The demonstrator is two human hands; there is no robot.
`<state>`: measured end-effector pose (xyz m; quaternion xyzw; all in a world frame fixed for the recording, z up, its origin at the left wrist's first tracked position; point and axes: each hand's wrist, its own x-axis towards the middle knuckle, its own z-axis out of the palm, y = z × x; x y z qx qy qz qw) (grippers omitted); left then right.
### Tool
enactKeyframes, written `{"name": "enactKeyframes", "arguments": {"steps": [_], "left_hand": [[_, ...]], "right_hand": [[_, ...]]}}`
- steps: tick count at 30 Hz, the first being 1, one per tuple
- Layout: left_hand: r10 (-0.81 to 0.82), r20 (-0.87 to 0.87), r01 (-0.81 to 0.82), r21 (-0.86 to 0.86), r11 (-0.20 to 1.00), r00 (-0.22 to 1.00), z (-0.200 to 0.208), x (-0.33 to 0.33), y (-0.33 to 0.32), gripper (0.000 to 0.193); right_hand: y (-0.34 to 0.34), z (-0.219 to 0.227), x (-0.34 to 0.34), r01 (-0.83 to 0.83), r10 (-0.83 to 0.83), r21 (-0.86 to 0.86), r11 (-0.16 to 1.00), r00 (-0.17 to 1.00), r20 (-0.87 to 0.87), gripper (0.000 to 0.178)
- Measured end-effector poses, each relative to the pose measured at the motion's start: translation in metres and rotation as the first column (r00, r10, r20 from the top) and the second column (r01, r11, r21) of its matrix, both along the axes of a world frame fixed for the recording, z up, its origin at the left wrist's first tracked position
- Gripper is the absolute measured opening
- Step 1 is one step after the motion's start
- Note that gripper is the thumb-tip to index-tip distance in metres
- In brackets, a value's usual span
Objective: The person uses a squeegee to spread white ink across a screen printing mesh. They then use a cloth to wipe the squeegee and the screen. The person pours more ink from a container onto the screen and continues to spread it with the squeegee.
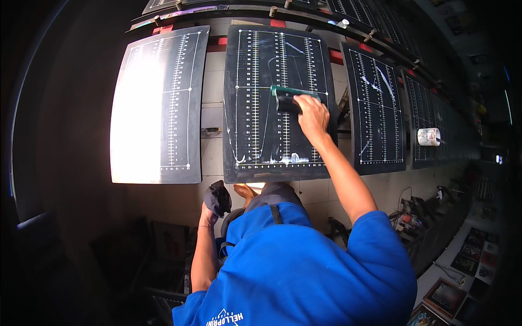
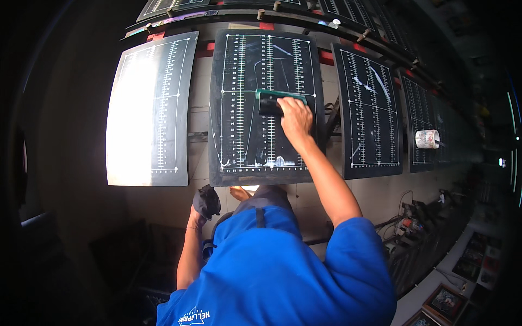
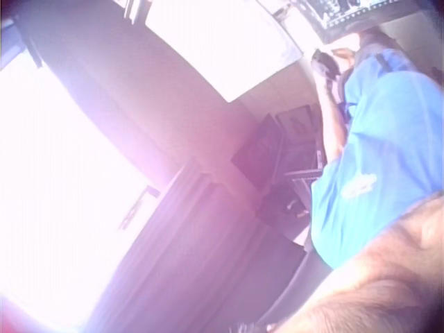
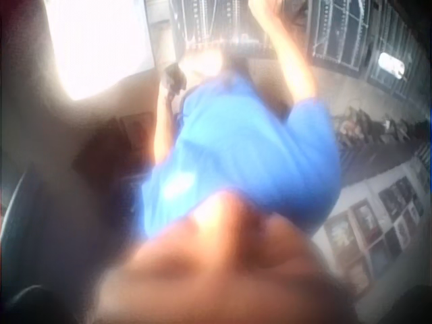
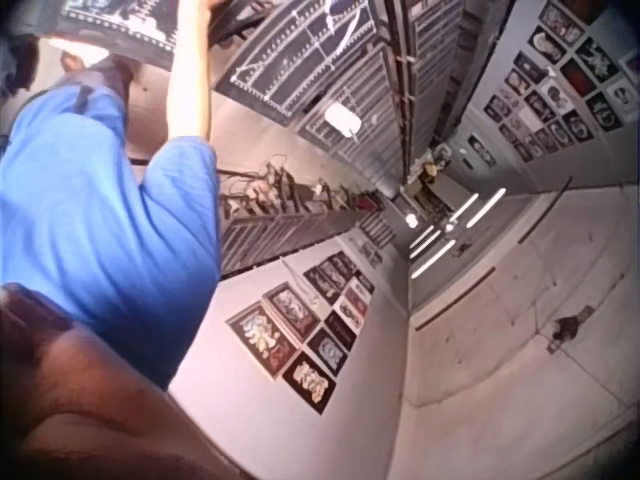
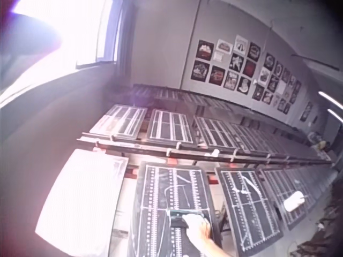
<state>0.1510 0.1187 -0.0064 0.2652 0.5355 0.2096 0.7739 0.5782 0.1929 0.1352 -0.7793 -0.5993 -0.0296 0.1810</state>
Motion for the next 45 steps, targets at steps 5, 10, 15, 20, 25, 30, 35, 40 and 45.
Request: {"name": "enactKeyframes", "arguments": {"steps": [5, 10, 15, 20, 25, 30, 35, 40, 45], "left_hand": [[-0.139, -0.037, 0.140, 0.050, 0.989, 0.990, 0.037, 0.008, 0.011, 0.015], [-0.080, 0.046, 0.078, 0.045, 0.996, 0.996, 0.003, -0.005, 0.000, 0.018], [-0.235, 0.271, 0.218, 0.094, 0.972, 0.934, 0.005, 0.031, 0.030, 0.016], [-0.108, 0.199, 0.117, -0.036, 0.992, 0.974, 0.009, 0.056, 0.033, 0.026], [0.049, 0.076, -0.044, -0.066, 0.997, 0.996, 0.018, 0.072, 0.031, 0.024], [0.026, 0.087, -0.022, -0.044, 0.999, 0.996, 0.030, 0.066, 0.025, 0.019], [0.135, 0.128, -0.121, -0.112, 0.986, 0.983, 0.028, 0.058, 0.009, 0.022], [-0.046, 0.186, 0.050, -0.015, 0.999, 0.982, 0.022, 0.069, 0.015, 0.025], [0.023, 0.178, 0.017, -0.222, 0.975, 0.984, 0.004, 0.076, 0.020, 0.024]], "right_hand": [[0.120, -0.012, 0.105, 0.053, -0.062, 0.077, 0.996, 0.991, 0.115, 0.032], [0.079, -0.010, 0.077, 0.001, -0.003, 0.097, 0.995, 1.000, 0.013, 0.034], [-0.089, 0.009, -0.009, -0.030, 0.026, -0.104, 0.994, 0.999, -0.033, 0.056], [-0.112, 0.017, -0.015, -0.030, 0.022, -0.111, 0.993, 0.997, -0.075, 0.061], [0.029, 0.009, 0.049, -0.015, 0.012, -0.066, 0.998, 0.999, -0.040, 0.053], [0.162, -0.007, 0.114, -0.090, 0.082, 0.074, 0.993, 0.992, 0.097, 0.039], [0.208, -0.003, 0.152, -0.126, 0.124, 0.021, 0.992, 0.989, 0.082, 0.029], [0.134, -0.009, 0.137, -0.186, 0.186, 0.027, 0.982, 0.982, 0.015, 0.042], [-0.007, 0.014, 0.088, -0.102, 0.100, -0.051, 0.993, 0.994, -0.037, 0.044]]}}
